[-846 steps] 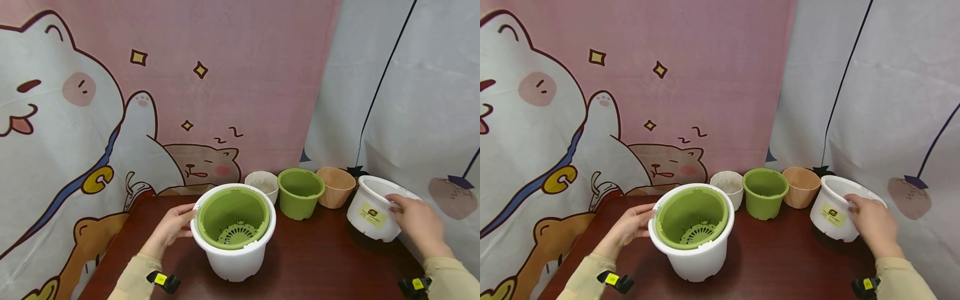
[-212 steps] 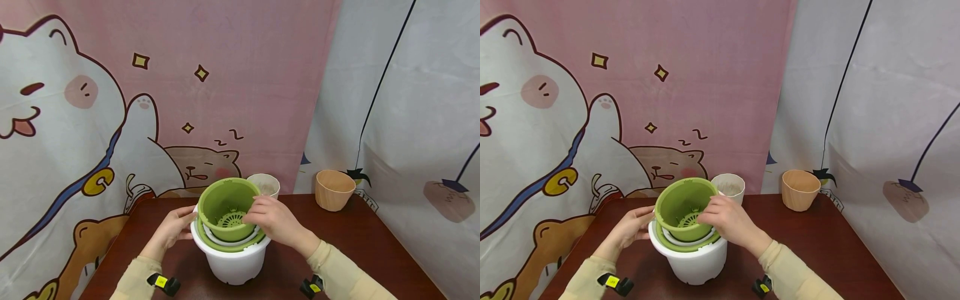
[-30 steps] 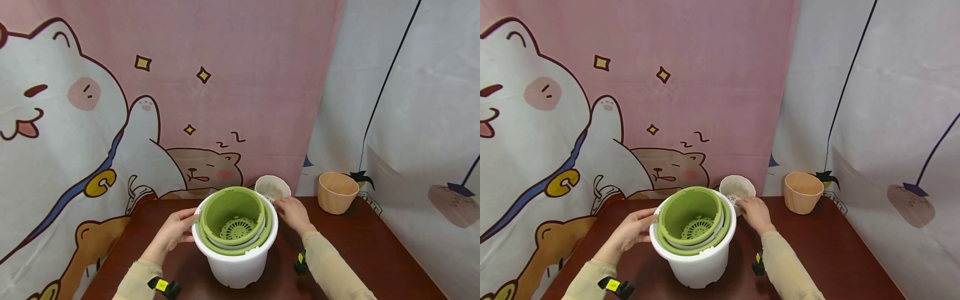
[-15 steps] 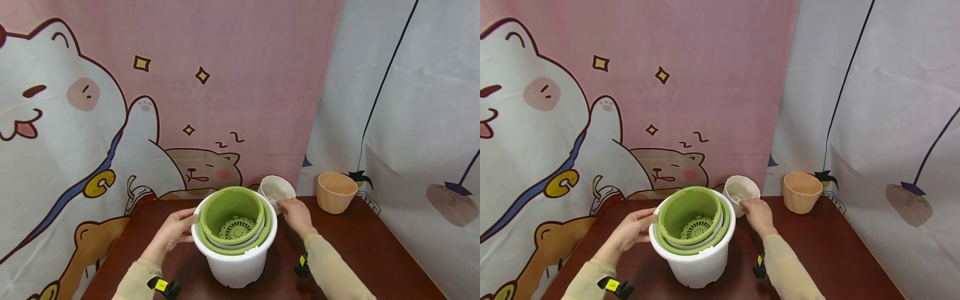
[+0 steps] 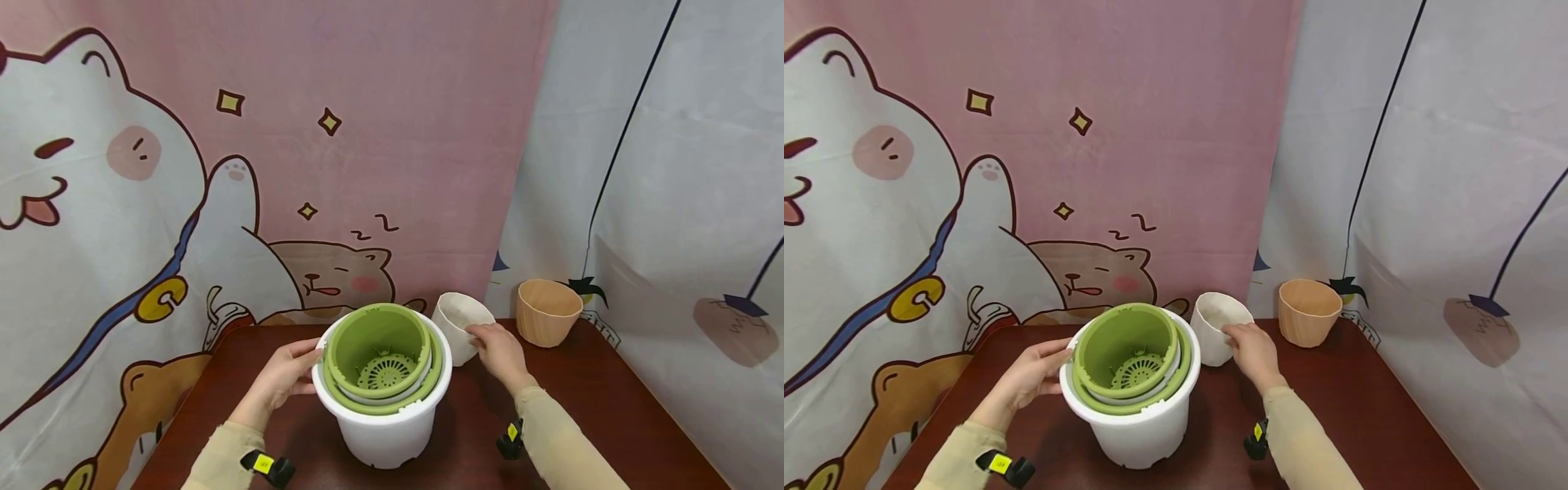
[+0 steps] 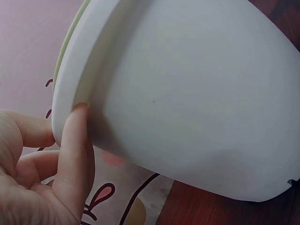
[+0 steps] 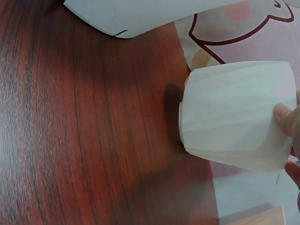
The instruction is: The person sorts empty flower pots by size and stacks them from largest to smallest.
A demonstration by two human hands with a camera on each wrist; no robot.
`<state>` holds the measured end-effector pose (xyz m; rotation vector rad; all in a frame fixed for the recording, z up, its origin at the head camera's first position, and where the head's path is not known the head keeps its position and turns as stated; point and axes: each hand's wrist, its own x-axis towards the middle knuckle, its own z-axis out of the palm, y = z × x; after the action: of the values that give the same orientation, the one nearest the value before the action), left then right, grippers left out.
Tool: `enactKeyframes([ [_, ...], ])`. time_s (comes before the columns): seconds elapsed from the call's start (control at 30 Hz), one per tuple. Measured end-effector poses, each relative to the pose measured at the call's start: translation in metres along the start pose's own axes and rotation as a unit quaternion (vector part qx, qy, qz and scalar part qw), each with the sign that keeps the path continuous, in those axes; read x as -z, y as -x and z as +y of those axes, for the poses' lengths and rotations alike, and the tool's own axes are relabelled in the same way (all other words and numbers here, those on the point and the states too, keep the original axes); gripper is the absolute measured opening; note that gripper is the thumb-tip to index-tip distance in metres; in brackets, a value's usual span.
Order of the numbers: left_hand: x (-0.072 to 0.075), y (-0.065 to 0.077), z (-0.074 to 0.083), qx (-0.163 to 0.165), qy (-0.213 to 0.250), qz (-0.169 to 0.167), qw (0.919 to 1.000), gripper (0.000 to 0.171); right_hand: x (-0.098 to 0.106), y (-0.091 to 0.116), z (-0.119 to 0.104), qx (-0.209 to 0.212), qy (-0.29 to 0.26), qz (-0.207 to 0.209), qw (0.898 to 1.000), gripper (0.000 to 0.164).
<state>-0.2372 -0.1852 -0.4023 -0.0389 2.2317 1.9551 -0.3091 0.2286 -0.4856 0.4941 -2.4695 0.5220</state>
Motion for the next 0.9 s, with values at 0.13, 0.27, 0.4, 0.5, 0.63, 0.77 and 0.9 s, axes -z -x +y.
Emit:
enactKeyframes([
  [0.13,0.0,0.0,0.0,0.0,-0.001,0.0,1.0,0.042,0.009,0.003,0.003,-0.013,0.0,-0.009,1.0,0.027],
  [0.27,0.001,0.0,0.001,0.002,-0.004,0.002,1.0,0.043,0.018,0.005,0.006,-0.032,0.001,-0.027,0.999,0.028],
  [0.4,0.0,0.0,0.0,0.004,-0.003,0.003,1.0,0.043,0.029,0.004,0.006,-0.038,-0.007,-0.036,0.999,0.027],
  [0.5,0.0,-0.001,-0.001,0.004,-0.001,0.002,1.0,0.043,0.038,0.003,0.006,-0.037,-0.01,-0.035,0.999,0.027],
  [0.63,0.0,-0.002,-0.002,0.001,0.003,0.0,1.0,0.042,0.051,0.001,0.003,-0.037,-0.019,-0.028,0.999,0.027],
  [0.77,0.0,-0.002,-0.003,-0.002,0.004,-0.001,1.0,0.042,0.066,-0.003,-0.001,-0.027,-0.03,-0.015,0.999,0.027],
  [0.9,-0.001,-0.001,-0.003,-0.004,0.003,0.0,1.0,0.043,0.08,-0.007,-0.004,-0.009,-0.032,0.001,0.999,0.028],
])
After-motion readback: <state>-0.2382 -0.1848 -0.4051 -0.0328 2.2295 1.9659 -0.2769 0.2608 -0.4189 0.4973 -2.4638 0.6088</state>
